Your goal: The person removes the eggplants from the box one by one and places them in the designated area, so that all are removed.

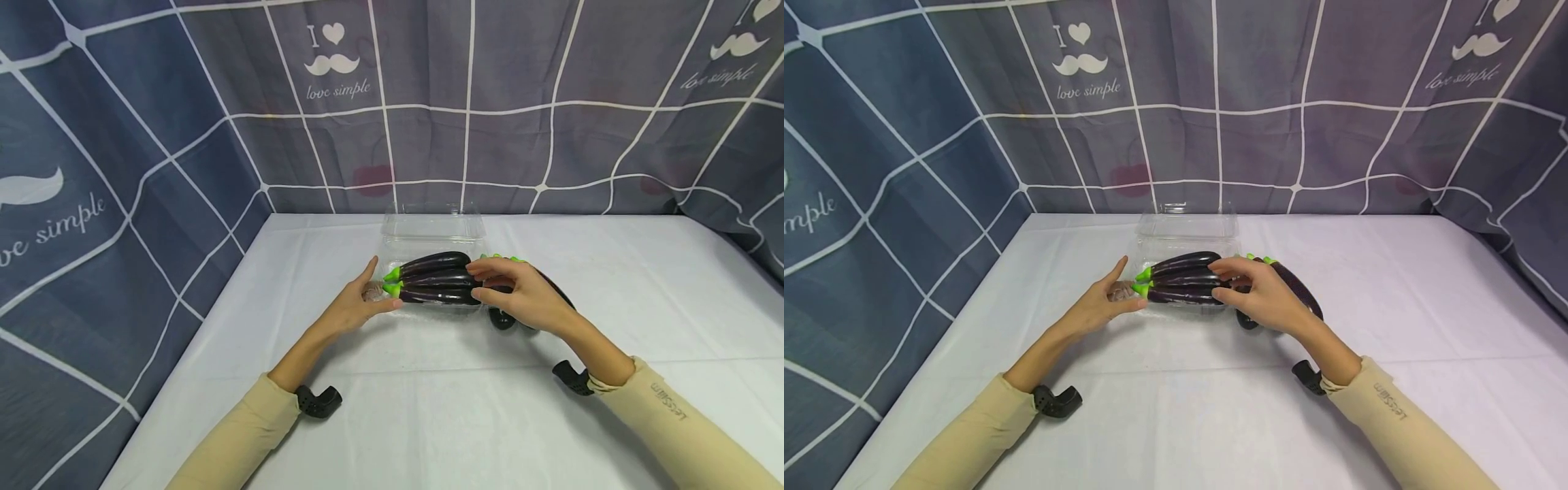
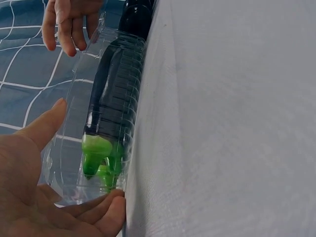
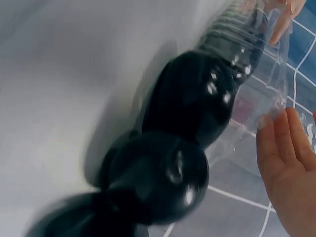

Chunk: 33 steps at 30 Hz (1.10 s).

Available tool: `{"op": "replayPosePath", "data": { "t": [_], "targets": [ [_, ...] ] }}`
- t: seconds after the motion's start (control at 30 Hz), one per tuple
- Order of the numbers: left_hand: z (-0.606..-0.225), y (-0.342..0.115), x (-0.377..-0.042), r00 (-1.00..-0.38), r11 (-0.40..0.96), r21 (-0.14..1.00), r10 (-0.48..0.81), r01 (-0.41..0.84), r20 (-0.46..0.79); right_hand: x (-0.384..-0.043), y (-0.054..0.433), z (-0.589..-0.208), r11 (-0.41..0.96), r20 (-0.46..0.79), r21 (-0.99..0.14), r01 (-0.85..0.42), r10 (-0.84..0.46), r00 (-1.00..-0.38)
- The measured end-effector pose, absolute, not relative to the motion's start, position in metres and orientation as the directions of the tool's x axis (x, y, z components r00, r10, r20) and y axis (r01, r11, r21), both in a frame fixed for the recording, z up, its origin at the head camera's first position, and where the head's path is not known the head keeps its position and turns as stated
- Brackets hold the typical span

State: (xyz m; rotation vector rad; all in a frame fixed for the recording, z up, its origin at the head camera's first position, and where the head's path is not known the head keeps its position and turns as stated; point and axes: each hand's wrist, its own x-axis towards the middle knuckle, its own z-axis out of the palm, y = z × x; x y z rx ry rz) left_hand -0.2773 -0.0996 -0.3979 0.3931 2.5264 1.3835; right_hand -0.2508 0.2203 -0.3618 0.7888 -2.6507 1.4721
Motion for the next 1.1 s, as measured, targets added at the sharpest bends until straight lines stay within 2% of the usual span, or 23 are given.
{"op": "replayPosePath", "data": {
  "t": [0.43,1.1],
  "targets": [
    [-0.398,-0.099,-0.277,-0.937,0.523,0.844,0.339,0.114,-0.084,-0.258,0.200,-0.371,0.426,0.252,-0.780,-0.459,-0.457,-0.853],
    [-0.398,-0.099,-0.277,-0.936,0.494,0.864,0.342,0.099,-0.088,-0.281,0.175,-0.373,0.513,0.148,-0.719,-0.468,-0.546,-0.825]
  ]
}}
